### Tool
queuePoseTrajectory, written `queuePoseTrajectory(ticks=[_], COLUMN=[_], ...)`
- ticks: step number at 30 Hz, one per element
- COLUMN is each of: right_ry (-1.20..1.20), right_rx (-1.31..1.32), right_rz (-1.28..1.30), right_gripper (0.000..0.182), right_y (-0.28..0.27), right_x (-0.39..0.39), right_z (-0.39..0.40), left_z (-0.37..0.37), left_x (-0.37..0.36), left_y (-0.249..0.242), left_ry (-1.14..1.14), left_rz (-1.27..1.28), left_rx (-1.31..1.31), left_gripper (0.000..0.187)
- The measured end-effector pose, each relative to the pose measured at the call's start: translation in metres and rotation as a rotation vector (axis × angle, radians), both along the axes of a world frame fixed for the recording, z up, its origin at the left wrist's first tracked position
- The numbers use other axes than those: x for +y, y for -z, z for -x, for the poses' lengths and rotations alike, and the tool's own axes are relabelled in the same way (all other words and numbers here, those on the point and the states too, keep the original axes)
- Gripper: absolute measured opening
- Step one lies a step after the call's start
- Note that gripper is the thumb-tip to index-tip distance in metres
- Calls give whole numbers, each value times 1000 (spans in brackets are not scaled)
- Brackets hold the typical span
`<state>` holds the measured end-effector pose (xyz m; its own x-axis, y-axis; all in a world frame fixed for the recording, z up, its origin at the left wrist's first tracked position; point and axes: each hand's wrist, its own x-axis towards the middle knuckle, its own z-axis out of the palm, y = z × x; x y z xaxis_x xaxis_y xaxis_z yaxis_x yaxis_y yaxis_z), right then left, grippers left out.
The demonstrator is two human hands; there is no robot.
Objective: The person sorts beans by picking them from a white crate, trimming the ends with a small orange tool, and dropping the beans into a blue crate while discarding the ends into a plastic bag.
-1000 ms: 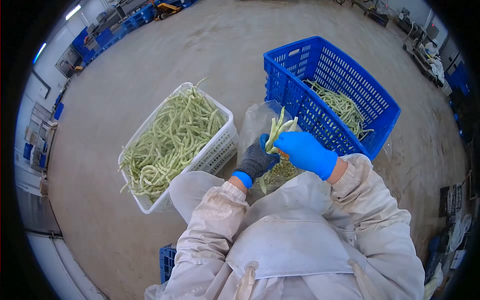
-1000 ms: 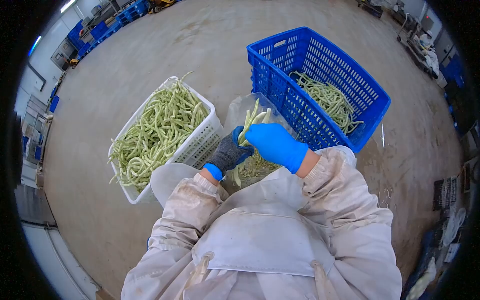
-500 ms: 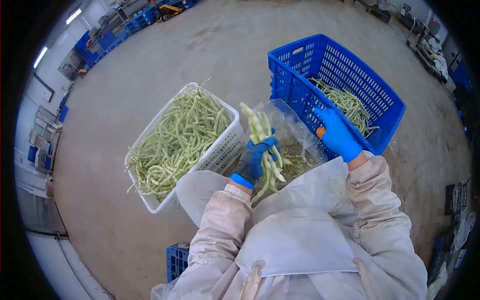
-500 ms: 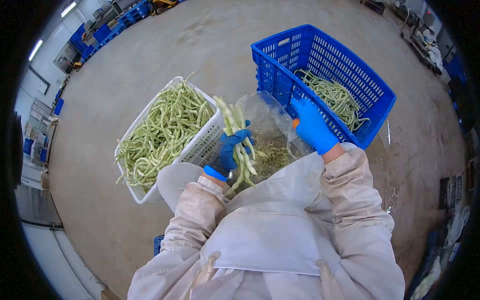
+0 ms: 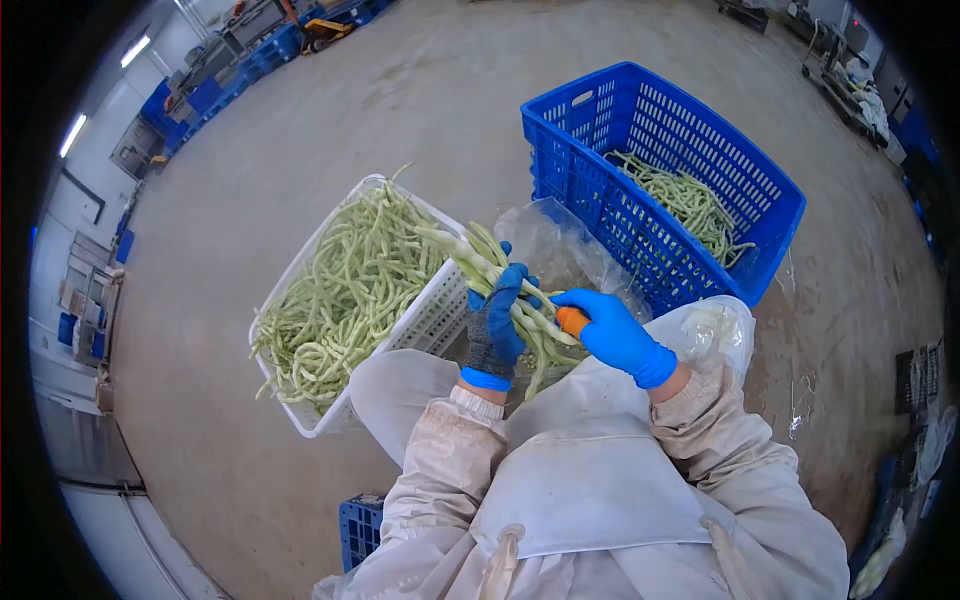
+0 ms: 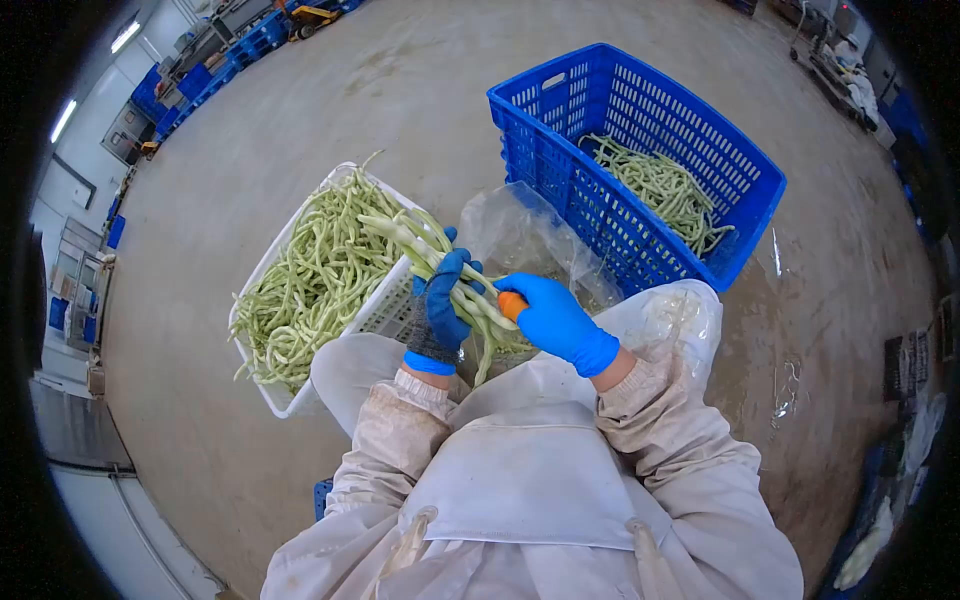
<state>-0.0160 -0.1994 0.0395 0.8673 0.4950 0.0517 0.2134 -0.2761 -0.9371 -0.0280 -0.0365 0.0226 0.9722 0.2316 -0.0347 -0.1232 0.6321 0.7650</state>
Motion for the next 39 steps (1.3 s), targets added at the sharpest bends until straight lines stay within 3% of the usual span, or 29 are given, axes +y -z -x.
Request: queuePoseTrajectory(ticks=[3, 5, 6, 8, 9, 11, 14, 16, 18, 19, 21, 23, 25, 27, 30, 34, 37, 39], right_ry=[4, -35, -34, 99, 99, 371, 599, 692, 865, 860, 340, 85, 93, -18, -85, -28, -15, 116], right_rx=[33, -422, -421, -600, -599, -440, -460, -515, -421, -419, -610, -428, -278, -125, -48, 86, 35, -160], right_rz=[52, 389, 390, 255, 256, -12, -136, -181, -511, -510, 246, 919, 337, 43, -117, -58, -23, 63], right_gripper=[22, 21, 21, 19, 19, 17, 20, 22, 23, 23, 28, 30, 30, 27, 26, 25, 22, 20], right_y=[-2, -2, -1, 3, -1, -19, -40, -39, -46, -34, 5, 25, 17, -7, 7, -1, 0, 3], right_x=[-1, -4, -6, -10, -13, -20, -41, -64, -84, -94, -109, -106, -77, -38, -7, 3, 5, 7], right_z=[-1, -3, -7, -22, -29, -45, -63, -74, -77, -78, -76, -54, -36, -18, -12, -8, -6, -3], left_z=[-1, 0, 1, 5, 7, 8, 9, 7, 4, 3, 1, -4, -8, -2, -1, 0, 0, -2], left_x=[-1, 5, 7, 5, 3, 4, 6, 5, 12, 16, 20, 22, 18, 12, 7, 2, 1, 1], left_y=[-2, -3, -7, -13, -16, -13, -12, -9, -1, 2, 9, 13, 10, 0, -7, -12, -8, -3], left_ry=[-3, 86, 175, 242, 308, 324, 383, 290, 230, 173, 156, 88, 72, -3, 6, -20, -20, -13], left_rz=[-58, -156, -254, -278, -301, -352, -393, -257, -160, -65, 17, 109, 81, -35, -41, -25, 54, 74], left_rx=[33, 70, 106, 101, 95, 107, 107, 139, 142, 141, 108, 85, 28, 14, -4, -31, -35, -35], left_gripper=[43, 43, 43, 43, 42, 44, 45, 46, 46, 46, 45, 46, 46, 46, 46, 47, 49, 49])
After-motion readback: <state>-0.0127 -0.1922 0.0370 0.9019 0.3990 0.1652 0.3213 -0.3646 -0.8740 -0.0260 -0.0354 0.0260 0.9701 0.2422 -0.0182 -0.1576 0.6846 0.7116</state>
